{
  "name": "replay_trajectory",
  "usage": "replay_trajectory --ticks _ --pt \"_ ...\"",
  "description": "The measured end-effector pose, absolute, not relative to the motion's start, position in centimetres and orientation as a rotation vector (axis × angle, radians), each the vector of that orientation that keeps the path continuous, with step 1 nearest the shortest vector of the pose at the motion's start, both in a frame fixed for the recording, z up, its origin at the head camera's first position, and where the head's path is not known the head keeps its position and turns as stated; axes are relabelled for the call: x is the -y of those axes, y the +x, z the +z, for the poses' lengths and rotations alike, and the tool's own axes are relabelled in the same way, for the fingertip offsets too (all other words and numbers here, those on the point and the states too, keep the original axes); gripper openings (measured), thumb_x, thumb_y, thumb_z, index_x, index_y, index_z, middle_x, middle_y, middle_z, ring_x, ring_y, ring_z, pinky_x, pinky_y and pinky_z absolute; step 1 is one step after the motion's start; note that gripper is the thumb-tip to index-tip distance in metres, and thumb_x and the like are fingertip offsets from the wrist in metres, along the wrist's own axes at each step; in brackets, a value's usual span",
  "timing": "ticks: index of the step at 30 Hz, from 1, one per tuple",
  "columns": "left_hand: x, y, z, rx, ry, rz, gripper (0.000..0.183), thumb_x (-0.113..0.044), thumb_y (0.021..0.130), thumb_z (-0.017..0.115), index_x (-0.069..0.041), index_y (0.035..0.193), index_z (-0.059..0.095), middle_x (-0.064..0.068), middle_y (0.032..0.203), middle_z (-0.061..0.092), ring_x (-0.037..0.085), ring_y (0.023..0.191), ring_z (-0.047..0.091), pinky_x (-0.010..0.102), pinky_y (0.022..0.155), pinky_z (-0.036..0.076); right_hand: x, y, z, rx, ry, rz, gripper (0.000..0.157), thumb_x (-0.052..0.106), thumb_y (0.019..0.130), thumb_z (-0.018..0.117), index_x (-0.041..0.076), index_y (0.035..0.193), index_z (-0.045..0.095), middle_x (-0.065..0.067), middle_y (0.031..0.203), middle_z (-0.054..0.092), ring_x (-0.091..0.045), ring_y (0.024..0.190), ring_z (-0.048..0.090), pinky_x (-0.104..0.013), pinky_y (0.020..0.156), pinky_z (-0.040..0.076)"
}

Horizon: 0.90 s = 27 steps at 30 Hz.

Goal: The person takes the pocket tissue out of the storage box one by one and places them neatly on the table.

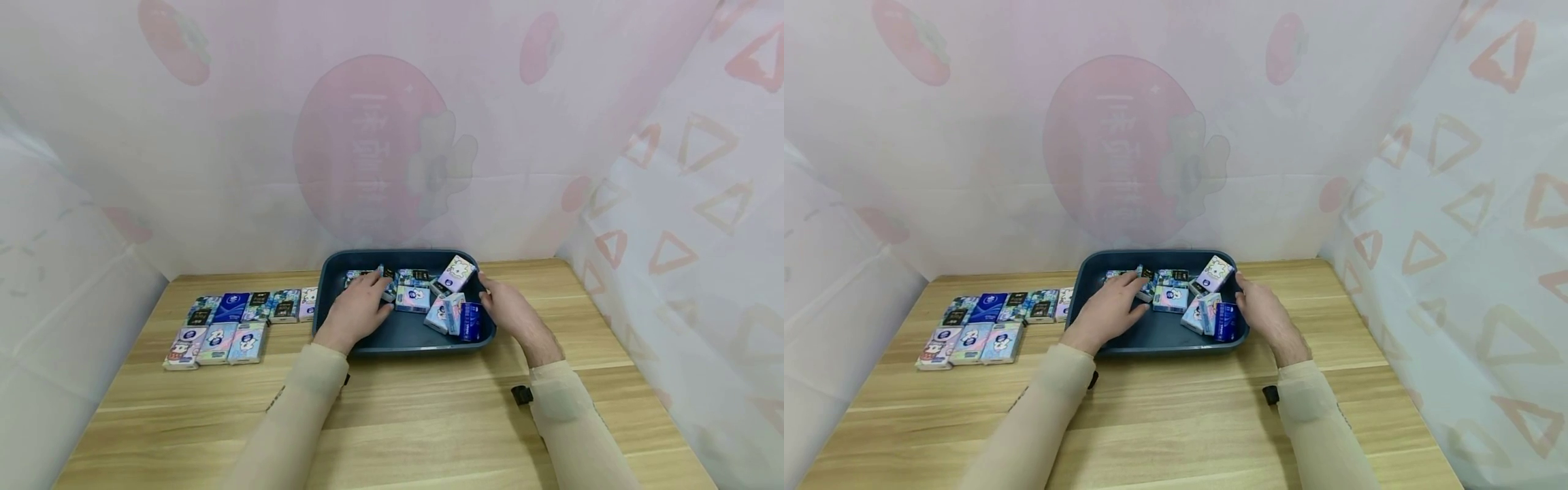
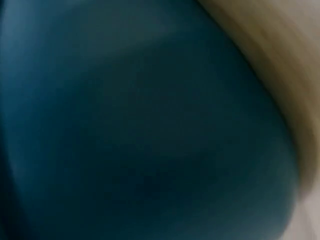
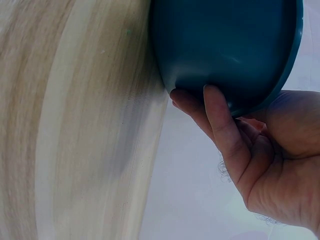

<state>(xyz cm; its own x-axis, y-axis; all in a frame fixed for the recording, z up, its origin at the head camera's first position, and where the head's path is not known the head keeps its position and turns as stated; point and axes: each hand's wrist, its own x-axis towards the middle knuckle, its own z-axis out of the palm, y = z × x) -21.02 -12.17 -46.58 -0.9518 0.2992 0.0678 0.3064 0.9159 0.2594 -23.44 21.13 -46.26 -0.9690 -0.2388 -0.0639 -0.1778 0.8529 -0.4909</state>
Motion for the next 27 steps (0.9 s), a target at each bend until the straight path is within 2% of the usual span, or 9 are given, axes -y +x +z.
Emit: replay_trajectory --ticks 4,13,18,21,27 --pt "11.4 -21.6 -47.2 3.076 -0.472 -0.400 0.063 -0.036 0.116 0.078 -0.012 0.171 0.061 0.018 0.186 0.049 0.044 0.172 0.050 0.062 0.139 0.047 -21.2 -23.5 -46.3 -2.912 -0.334 -0.744 0.058 0.007 0.121 0.055 -0.010 0.175 0.042 -0.028 0.103 0.076 -0.014 0.061 0.050 -0.030 0.060 0.046" --pt "10.2 -22.4 -47.8 3.121 -0.498 -0.312 0.064 -0.034 0.116 0.076 -0.011 0.173 0.058 0.016 0.189 0.044 0.038 0.180 0.038 0.056 0.147 0.037 -21.2 -23.6 -46.2 -2.923 -0.338 -0.734 0.057 0.007 0.121 0.055 -0.010 0.175 0.043 -0.035 0.120 0.079 -0.015 0.061 0.052 -0.031 0.060 0.047" --pt "10.1 -22.6 -48.0 3.145 -0.494 -0.291 0.062 -0.030 0.118 0.072 -0.012 0.176 0.055 0.015 0.191 0.040 0.038 0.181 0.034 0.056 0.147 0.036 -21.1 -23.5 -46.2 -2.912 -0.319 -0.738 0.058 0.007 0.121 0.055 -0.009 0.175 0.042 -0.041 0.138 0.076 -0.016 0.064 0.055 -0.031 0.061 0.048" --pt "10.0 -22.7 -48.0 3.143 -0.485 -0.282 0.060 -0.027 0.118 0.072 -0.010 0.174 0.058 0.016 0.189 0.045 0.040 0.179 0.039 0.056 0.146 0.039 -21.1 -23.5 -46.2 -2.913 -0.316 -0.736 0.058 0.007 0.121 0.055 -0.009 0.175 0.042 -0.040 0.135 0.077 -0.016 0.064 0.055 -0.031 0.061 0.047" --pt "10.2 -22.5 -48.2 3.113 -0.400 -0.274 0.055 -0.028 0.116 0.077 -0.006 0.164 0.065 0.018 0.173 0.062 0.041 0.160 0.059 0.055 0.133 0.056 -21.2 -23.6 -46.4 -2.912 -0.330 -0.740 0.058 0.007 0.121 0.055 -0.009 0.175 0.043 -0.033 0.114 0.079 -0.013 0.060 0.051 -0.029 0.059 0.046"
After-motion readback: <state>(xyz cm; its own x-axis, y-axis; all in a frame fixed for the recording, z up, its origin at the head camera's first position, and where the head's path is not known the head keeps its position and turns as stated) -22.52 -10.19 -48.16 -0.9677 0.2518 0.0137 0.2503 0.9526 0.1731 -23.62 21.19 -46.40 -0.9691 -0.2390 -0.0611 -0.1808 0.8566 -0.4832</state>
